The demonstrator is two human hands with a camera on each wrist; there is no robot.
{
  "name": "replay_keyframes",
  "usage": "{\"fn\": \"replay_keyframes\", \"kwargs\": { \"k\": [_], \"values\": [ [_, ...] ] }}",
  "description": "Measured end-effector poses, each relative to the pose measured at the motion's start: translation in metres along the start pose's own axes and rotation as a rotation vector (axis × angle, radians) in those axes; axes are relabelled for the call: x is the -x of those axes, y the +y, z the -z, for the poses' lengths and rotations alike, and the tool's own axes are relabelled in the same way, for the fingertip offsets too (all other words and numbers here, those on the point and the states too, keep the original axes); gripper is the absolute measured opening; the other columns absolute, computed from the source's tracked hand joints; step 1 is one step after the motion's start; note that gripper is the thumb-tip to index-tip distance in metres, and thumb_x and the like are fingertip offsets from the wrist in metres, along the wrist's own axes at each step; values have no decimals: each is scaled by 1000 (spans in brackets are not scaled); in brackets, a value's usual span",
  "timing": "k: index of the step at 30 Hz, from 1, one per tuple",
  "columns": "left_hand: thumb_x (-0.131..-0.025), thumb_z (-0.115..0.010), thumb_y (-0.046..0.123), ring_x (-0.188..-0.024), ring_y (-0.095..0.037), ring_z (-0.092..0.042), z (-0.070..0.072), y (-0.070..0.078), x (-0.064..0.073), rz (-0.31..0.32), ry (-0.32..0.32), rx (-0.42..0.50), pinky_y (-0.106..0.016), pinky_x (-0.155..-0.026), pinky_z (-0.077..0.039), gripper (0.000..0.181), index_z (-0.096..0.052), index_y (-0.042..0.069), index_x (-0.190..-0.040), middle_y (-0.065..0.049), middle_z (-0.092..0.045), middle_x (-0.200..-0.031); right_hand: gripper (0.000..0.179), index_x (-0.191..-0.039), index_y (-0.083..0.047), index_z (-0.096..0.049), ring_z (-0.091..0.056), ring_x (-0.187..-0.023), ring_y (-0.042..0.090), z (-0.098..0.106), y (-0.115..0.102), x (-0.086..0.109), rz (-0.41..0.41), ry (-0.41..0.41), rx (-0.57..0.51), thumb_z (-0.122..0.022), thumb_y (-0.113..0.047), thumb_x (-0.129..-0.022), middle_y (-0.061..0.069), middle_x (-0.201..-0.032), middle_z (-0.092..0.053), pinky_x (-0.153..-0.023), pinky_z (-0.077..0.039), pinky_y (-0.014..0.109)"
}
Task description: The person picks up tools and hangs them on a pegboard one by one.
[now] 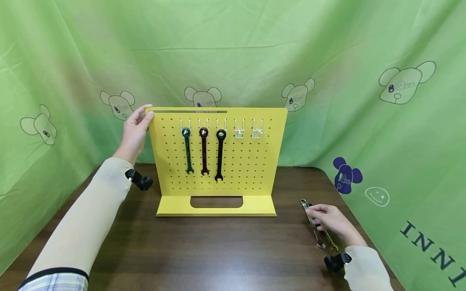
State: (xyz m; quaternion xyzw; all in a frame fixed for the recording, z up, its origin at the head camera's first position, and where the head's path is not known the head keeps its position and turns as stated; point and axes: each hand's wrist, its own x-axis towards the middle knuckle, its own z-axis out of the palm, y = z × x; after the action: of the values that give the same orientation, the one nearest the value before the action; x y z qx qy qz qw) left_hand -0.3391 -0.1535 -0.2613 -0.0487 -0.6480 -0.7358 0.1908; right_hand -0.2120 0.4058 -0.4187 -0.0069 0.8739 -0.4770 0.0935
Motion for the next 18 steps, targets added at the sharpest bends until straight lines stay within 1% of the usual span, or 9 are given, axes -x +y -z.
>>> {"fn": "replay_keyframes", "kwargs": {
  "k": [6, 11, 14, 18],
  "values": [
    [-100, -63, 22, -101, -15, -58, 0, 0, -1, -6, 3, 3, -29, -94, -51, 33, -64, 16, -133, -4, -61, -115, 45, -122, 22, -52, -65, -80, 14, 5, 17, -2, -42, 10, 52, -59, -17, -102, 12, -99, -70, -67, -60, 30],
    [-101, -62, 22, -101, -15, -59, 0, 0, -1, -16, 1, -5, -29, -94, -52, 33, -63, 16, -133, -4, -61, -115, 43, -120, 21, -56, -64, -80, 14, 6, 23, -3, -61, 40, 98, -60, -18, -101, 12, -98, -70, -66, -59, 29],
    [-101, -62, 22, -101, -15, -59, 0, -1, -1, -19, -2, -4, -29, -94, -51, 34, -63, 14, -134, -4, -61, -115, 42, -115, 17, -61, -62, -78, 13, 5, 25, -6, -73, 59, 136, -65, -21, -98, 8, -91, -70, -64, -59, 28],
    [-101, -62, 22, -101, -14, -58, 0, -1, -1, -13, -4, -2, -29, -94, -51, 36, -62, 13, -135, -3, -60, -115, 36, -103, 9, -70, -60, -71, 12, 2, 24, -9, -107, 88, 196, -73, -25, -92, 1, -77, -65, -60, -58, 26]
  ]
}}
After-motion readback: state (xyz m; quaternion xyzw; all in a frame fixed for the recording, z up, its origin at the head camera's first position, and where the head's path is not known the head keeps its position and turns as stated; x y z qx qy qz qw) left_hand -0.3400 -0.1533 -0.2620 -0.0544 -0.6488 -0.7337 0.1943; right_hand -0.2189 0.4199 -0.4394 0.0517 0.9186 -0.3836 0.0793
